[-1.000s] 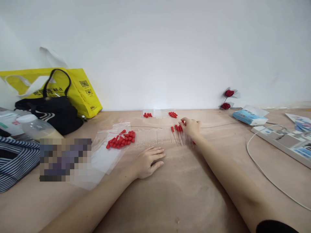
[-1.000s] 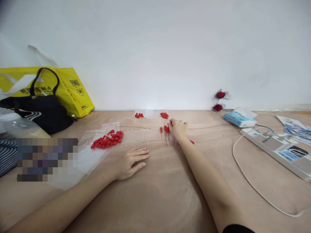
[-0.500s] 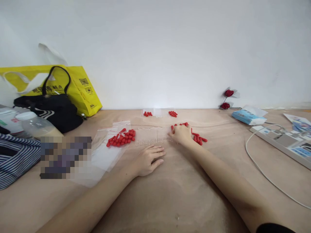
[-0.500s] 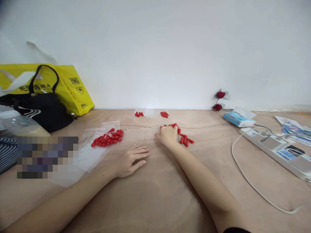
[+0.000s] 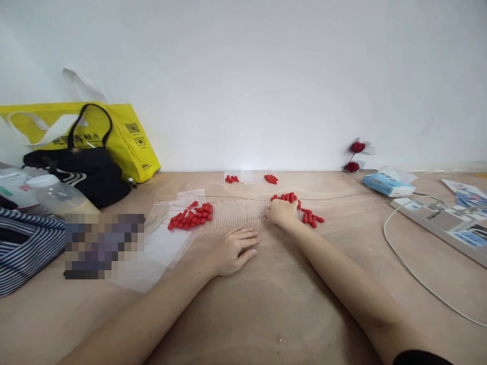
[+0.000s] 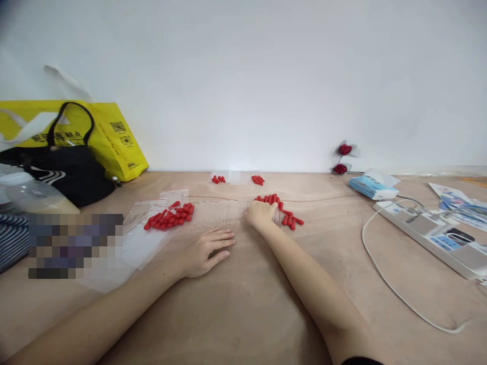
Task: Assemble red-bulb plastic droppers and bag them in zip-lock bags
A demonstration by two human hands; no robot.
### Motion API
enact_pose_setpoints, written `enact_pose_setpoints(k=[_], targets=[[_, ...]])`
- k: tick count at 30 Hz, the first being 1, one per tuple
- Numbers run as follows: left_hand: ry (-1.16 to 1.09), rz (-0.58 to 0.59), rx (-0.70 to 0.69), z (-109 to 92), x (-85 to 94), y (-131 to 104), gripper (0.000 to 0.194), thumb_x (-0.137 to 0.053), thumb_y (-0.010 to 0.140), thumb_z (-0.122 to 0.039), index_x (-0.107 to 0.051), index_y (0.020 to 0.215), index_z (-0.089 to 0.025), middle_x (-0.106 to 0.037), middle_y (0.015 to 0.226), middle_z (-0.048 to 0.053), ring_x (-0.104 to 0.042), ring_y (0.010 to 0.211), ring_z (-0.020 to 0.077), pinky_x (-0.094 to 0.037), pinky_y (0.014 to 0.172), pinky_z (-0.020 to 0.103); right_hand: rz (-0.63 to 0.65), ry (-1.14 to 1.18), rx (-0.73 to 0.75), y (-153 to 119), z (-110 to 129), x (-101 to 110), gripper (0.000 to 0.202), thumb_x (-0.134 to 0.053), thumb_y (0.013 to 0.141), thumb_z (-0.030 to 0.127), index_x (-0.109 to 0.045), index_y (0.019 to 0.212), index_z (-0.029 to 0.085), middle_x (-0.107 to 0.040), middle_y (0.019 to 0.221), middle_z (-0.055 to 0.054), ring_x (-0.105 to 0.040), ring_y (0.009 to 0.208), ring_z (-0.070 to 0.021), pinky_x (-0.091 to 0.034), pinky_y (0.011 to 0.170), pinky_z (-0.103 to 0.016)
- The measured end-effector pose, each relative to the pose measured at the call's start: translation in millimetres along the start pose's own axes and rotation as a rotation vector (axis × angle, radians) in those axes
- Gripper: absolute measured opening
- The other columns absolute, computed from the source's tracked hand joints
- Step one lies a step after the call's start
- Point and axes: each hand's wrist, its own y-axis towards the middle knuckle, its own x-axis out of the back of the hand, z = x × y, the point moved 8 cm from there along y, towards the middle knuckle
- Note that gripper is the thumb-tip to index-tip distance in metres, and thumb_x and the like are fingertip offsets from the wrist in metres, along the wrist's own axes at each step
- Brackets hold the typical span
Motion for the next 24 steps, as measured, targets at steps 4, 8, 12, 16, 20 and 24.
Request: enact_pose_setpoints(k=[4,8,12,16,20,24], targets=[[-0.015,0.001,-0.002,0,-0.3,0,0.031,-0.045,0.084,-0.028,-0.057,0.111,-0.020,-0.055,0.119,0.007,-0.047,0.113,0.0198,-0.036,0.097,0.041,-0.027,0.015,0.045,-8,4,6,0.026,-0.041,0.077,0.024,-0.064,0.078,0.011,-0.065,0.085,-0.017,-0.058,0.083,-0.0291,-0.027,0.076,-0.044],[-0.115,-0.068,0.059,7,1.9,0,0.032,-0.044,0.084,-0.028,-0.056,0.113,-0.018,-0.056,0.118,0.007,-0.048,0.113,0.0199,-0.037,0.097,0.039,-0.093,0.068,0.187,-30,14,19,0.029,-0.037,0.082,0.030,-0.061,0.083,0.013,-0.063,0.092,-0.014,-0.054,0.090,-0.0253,-0.029,0.074,-0.036],[-0.384,-0.219,0.212,23,5.9,-1,0.037,-0.038,0.087,-0.032,-0.048,0.120,-0.019,-0.055,0.120,0.006,-0.051,0.109,0.0182,-0.040,0.093,0.037,-0.214,0.222,0.510,-68,38,32,0.023,-0.039,0.083,0.032,-0.055,0.077,0.017,-0.061,0.081,-0.006,-0.051,0.082,-0.0192,-0.028,0.071,-0.031],[-0.666,-0.348,0.263,28,10.0,1,0.035,-0.036,0.088,-0.035,-0.059,0.104,-0.015,-0.065,0.102,0.005,-0.060,0.092,0.0177,-0.048,0.082,0.032,-0.268,0.300,0.678,-97,55,31,0.017,-0.043,0.081,0.028,-0.052,0.072,0.017,-0.059,0.074,-0.003,-0.049,0.074,-0.0162,-0.025,0.069,-0.030],[-0.647,-0.496,0.299,30,22.8,-4,0.032,-0.038,0.087,-0.036,-0.062,0.090,-0.015,-0.067,0.085,0.003,-0.062,0.079,0.0160,-0.050,0.070,0.027,-0.303,0.399,0.702,-104,52,29,0.018,-0.045,0.082,0.032,-0.054,0.075,0.018,-0.058,0.073,-0.002,-0.049,0.073,-0.0151,-0.025,0.069,-0.029],[-0.330,-0.578,0.187,25,37.9,-13,0.025,-0.041,0.086,-0.030,-0.061,0.089,-0.016,-0.068,0.080,0.003,-0.062,0.076,0.0149,-0.048,0.075,0.030,-0.420,0.427,0.503,-79,-2,35,0.021,-0.047,0.080,0.036,-0.057,0.074,0.019,-0.058,0.073,-0.003,-0.051,0.075,-0.0167,-0.027,0.072,-0.030]])
